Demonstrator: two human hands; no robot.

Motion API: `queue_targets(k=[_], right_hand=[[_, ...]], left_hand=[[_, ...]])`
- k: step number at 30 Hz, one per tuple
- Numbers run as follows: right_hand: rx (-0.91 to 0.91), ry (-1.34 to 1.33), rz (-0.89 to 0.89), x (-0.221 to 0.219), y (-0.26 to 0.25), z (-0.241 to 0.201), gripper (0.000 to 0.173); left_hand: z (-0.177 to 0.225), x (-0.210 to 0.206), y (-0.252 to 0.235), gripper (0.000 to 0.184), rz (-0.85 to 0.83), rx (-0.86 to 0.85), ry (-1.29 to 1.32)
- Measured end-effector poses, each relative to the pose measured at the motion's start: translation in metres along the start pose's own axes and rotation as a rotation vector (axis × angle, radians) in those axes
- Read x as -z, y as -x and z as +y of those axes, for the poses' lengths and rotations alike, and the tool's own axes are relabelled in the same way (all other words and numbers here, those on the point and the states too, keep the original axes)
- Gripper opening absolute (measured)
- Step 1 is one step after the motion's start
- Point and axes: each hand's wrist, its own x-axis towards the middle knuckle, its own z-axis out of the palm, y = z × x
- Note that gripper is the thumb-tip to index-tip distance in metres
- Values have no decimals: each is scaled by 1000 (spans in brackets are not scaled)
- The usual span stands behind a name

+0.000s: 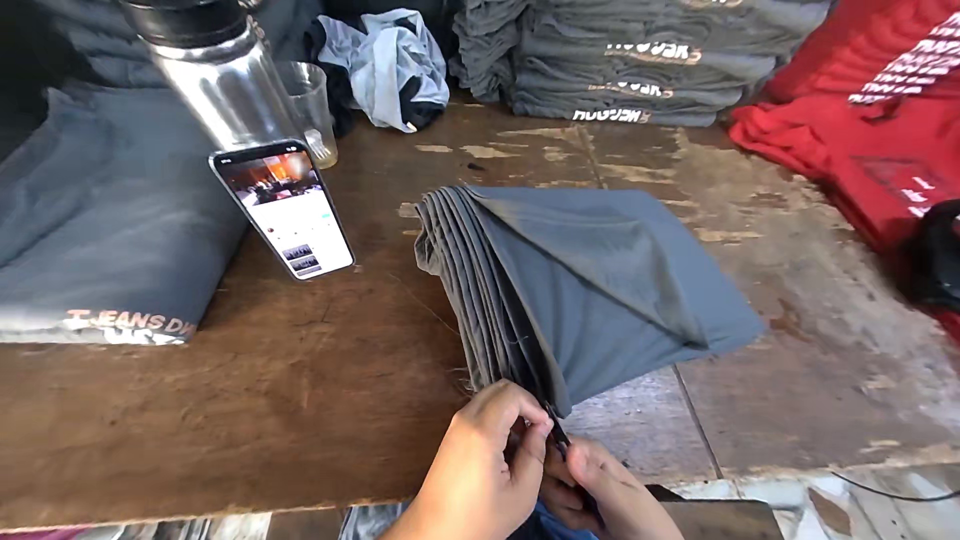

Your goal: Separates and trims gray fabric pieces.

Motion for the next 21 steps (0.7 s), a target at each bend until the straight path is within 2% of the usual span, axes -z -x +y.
queue_targets(k=[5, 7, 11, 13, 15, 17, 19, 20, 21], right_hand=[[94, 138, 48, -2, 1, -4, 41], [239, 307, 132, -4, 5, -11, 37], [561, 817, 511, -2, -5, -29, 20], [615, 965, 601, 2, -15, -33, 19], [609, 1006, 582, 2, -24, -31, 28], [597, 1045, 586, -2, -33, -25, 34], [610, 1141, 651, -4, -40, -18, 37], [618, 1190, 683, -5, -42, -16, 37], [625, 1231, 702, -5, -44, -14, 37]], left_hand=[[-4, 2, -1, 2, -3, -62, 94], [-4, 11, -2, 2, -87, -117, 138], [0, 31, -2, 7, -307, -185, 153], [2, 35, 1, 11, -404, -198, 163], [4, 36, 7, 14, -514, -205, 167], [9, 39, 19, 15, -698, -129, 22], [20, 44, 27, 15, -924, 85, -222], [25, 45, 27, 20, -977, 177, -310], [27, 47, 28, 23, -952, 194, -364]])
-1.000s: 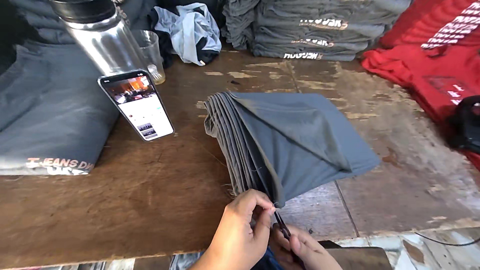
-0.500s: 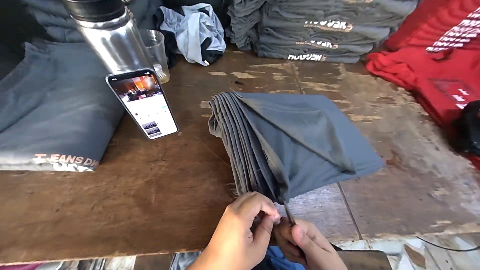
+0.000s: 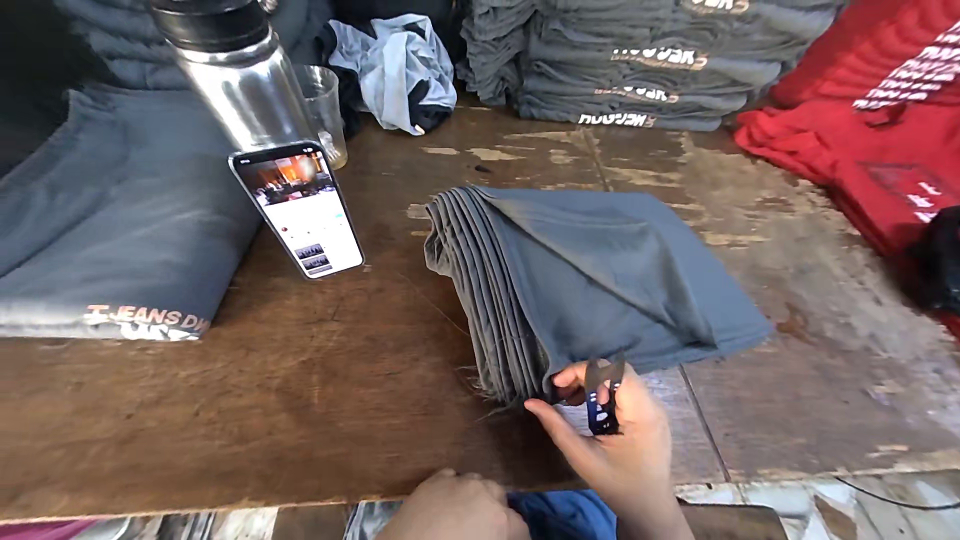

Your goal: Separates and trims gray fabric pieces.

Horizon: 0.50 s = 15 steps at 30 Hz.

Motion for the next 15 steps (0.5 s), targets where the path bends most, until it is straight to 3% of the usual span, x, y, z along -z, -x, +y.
queue_targets(k=[3, 7, 15], right_hand=[[19, 11, 11, -2, 3, 0, 25], [-13, -165, 35, 3, 7, -2, 18], [-9, -251, 68, 12, 11, -7, 23]], left_hand=[[0, 9, 4, 19, 354, -132, -103], [3, 19, -20, 18, 752, -268, -34], [3, 1, -57, 38, 929, -167, -107]])
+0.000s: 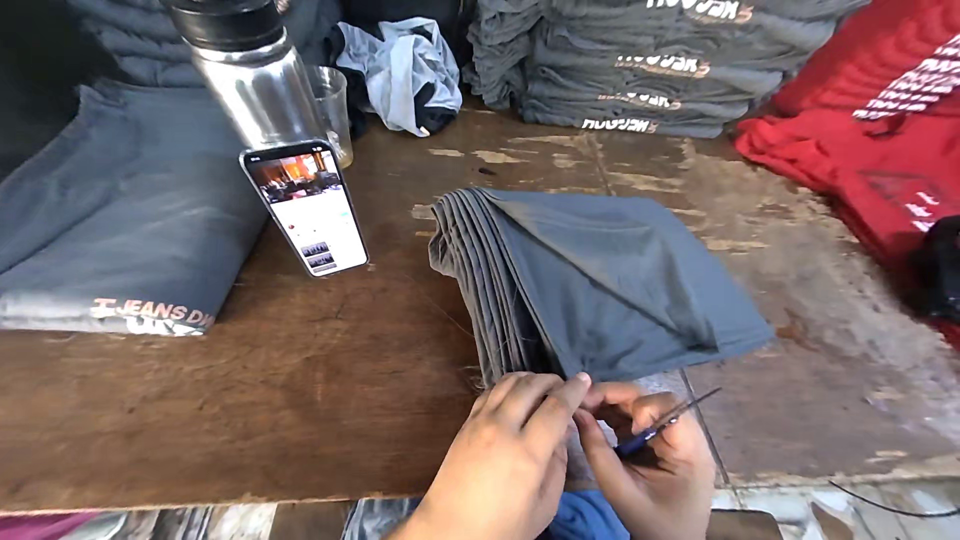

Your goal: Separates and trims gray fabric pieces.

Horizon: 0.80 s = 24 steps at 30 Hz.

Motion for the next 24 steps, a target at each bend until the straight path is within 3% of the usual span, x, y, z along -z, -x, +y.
queue_targets(k=[3, 6, 9, 14, 21, 24], right_hand=[[29, -22, -7, 0, 0, -3, 21], [48, -36, 10, -1, 0, -3, 23], [61, -57, 25, 1, -1, -4, 24], [61, -68, 33, 3, -1, -8, 25], [80, -84, 87, -2, -1, -7, 24], [81, -111, 112, -5, -1, -9, 25]], left_hand=[[-3, -4, 2, 44, 31, 3, -27], [-3, -8, 3, 33, 180, -59, 9], [-4, -9, 1, 20, 209, -128, 13], [-9, -18, 2, 28, 240, -129, 0], [-14, -23, 0, 16, 299, -209, 53], [-13, -24, 0, 27, 306, -145, -47]])
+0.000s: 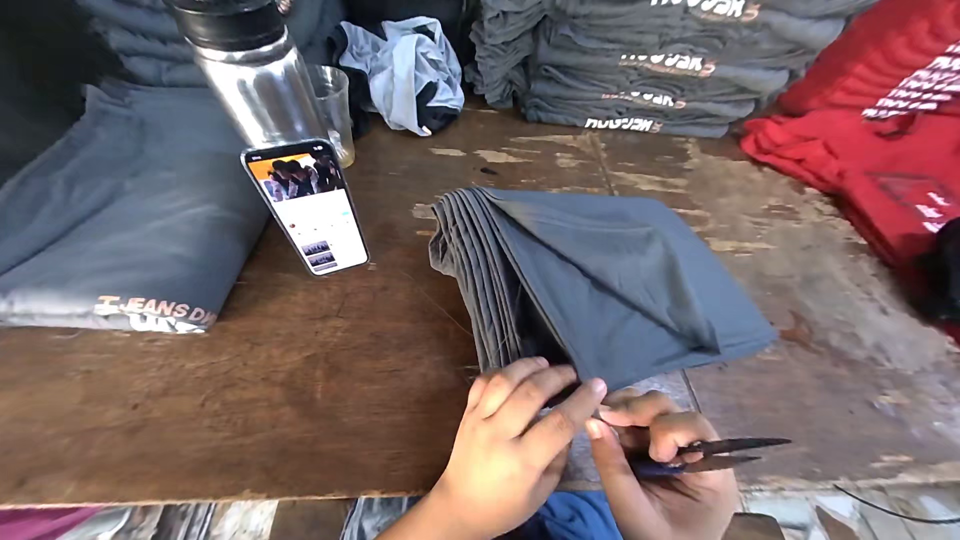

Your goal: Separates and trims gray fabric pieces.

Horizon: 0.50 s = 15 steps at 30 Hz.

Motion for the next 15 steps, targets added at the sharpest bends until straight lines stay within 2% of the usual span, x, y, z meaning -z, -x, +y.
queue_targets(k=[2, 8, 11, 15], right_hand=[[6, -13, -6, 0, 0, -1, 26], [36, -31, -17, 0, -1, -2, 28], [35, -18, -7, 1, -1, -2, 27], [37, -23, 6, 0, -1, -3, 27]], left_hand=[[0, 0, -1, 34, -29, 23, -58], [-5, -2, 0, 14, 76, -131, 101], [-6, -4, 1, 9, 111, -136, 136], [-6, -4, -2, 17, 45, -75, 65]])
